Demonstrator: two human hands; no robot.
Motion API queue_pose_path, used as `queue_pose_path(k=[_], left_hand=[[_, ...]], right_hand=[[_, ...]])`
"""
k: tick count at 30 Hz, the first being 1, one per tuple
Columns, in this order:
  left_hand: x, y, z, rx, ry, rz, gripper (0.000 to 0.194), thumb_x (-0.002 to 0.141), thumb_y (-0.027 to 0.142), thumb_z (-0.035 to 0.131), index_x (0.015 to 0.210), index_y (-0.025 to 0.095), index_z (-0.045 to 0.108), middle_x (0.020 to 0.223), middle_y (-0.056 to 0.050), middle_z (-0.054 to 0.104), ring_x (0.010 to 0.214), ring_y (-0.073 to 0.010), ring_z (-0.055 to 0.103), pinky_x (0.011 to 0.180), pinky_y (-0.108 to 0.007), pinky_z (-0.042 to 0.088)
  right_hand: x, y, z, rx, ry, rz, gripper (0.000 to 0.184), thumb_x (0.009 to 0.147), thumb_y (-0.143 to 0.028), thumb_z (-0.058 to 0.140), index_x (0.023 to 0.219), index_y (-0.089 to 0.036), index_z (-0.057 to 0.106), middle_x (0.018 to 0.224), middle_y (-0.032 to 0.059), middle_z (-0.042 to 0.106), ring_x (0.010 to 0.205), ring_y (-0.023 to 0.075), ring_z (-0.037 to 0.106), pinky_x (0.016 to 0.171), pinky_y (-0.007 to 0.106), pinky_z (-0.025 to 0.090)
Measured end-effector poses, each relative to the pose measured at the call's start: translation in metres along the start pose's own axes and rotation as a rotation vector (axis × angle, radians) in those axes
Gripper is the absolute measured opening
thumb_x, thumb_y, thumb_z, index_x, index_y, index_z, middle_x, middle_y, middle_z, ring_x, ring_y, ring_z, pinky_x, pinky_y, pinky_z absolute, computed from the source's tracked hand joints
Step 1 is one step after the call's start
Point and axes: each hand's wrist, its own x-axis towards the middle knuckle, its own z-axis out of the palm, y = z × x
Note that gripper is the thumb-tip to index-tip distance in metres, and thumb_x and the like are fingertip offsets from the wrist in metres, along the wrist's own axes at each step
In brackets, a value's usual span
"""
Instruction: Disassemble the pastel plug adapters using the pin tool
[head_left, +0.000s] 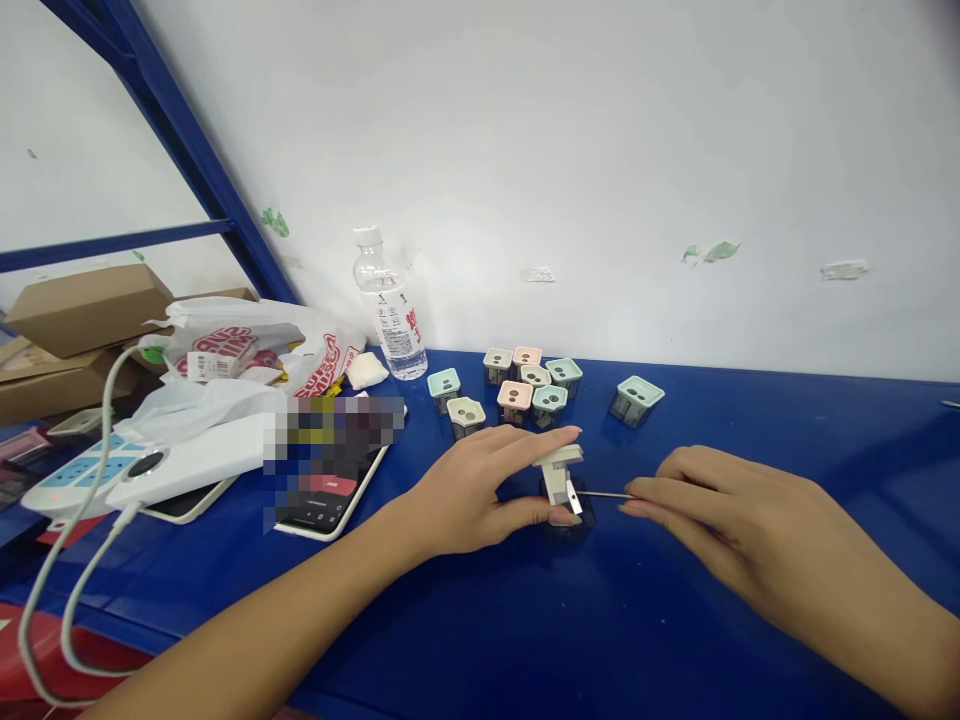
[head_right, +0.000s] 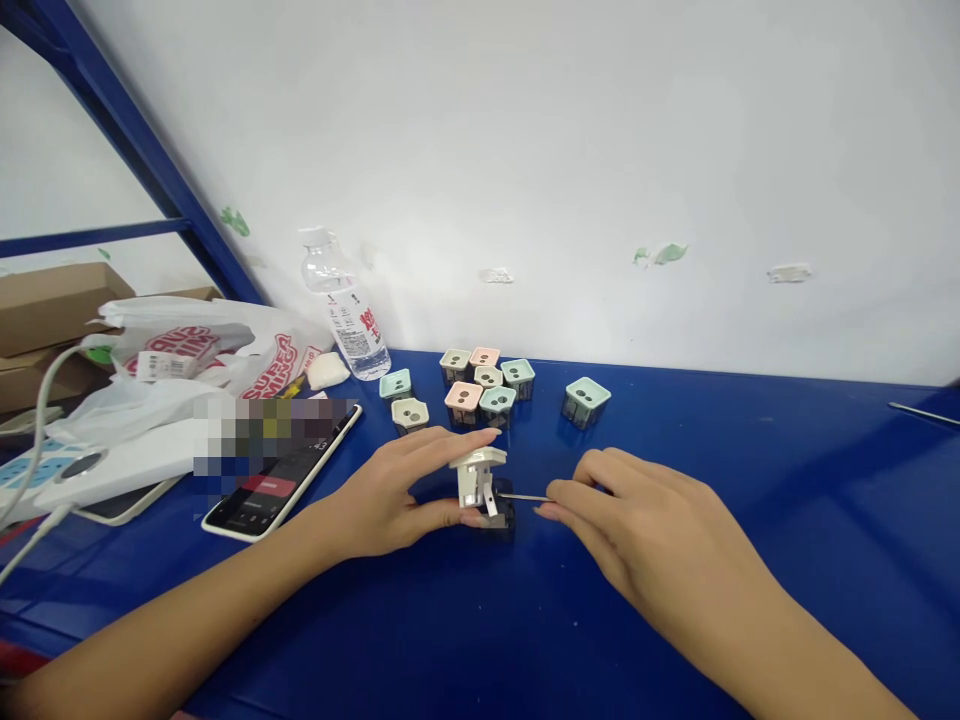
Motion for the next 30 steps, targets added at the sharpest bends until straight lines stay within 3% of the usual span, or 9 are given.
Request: queue_pose_path(k=[8,17,30], left_hand=[[0.0,-0.001,-0.001,0.008,0.011,0.007,0.057,0.094,0.035,0.067,0.147,0.026,0.047,0.127,-0.01,0.068,0.11,-0.0211,0.066,0.097,-0.036,0.054],[0.001,-0.001,0.001,-0.025,-0.002,0.049,0.058,0.092,0.03,0.069,0.146,0.026,0.047,0.131,-0.008,0.068,0.116,-0.0198,0.066,0.101,-0.034,0.053],[0.002,-0.003,0.002,0.018,-0.016,0.072,0.053,0.094,0.028,0.066,0.144,0.026,0.05,0.129,-0.008,0.068,0.116,-0.0197,0.066,0.1,-0.032,0.053]], right_hand=[[0.001,-0.004,-0.004,0.118,-0.001,0.096,0.042,0.104,-0.043,0.04,0.092,-0.027,0.077,0.072,0.003,0.067,0.059,0.0156,0.064,0.056,0.027,0.051],[0.004,-0.01,-0.003,0.148,-0.014,0.072,0.036,0.104,-0.032,0.041,0.09,-0.024,0.073,0.067,0.0008,0.065,0.054,0.0153,0.061,0.05,0.027,0.047],[0.005,-0.015,-0.005,0.294,-0.088,0.197,0.041,0.103,-0.041,0.043,0.082,-0.026,0.074,0.067,0.0022,0.067,0.054,0.0153,0.061,0.052,0.026,0.047]])
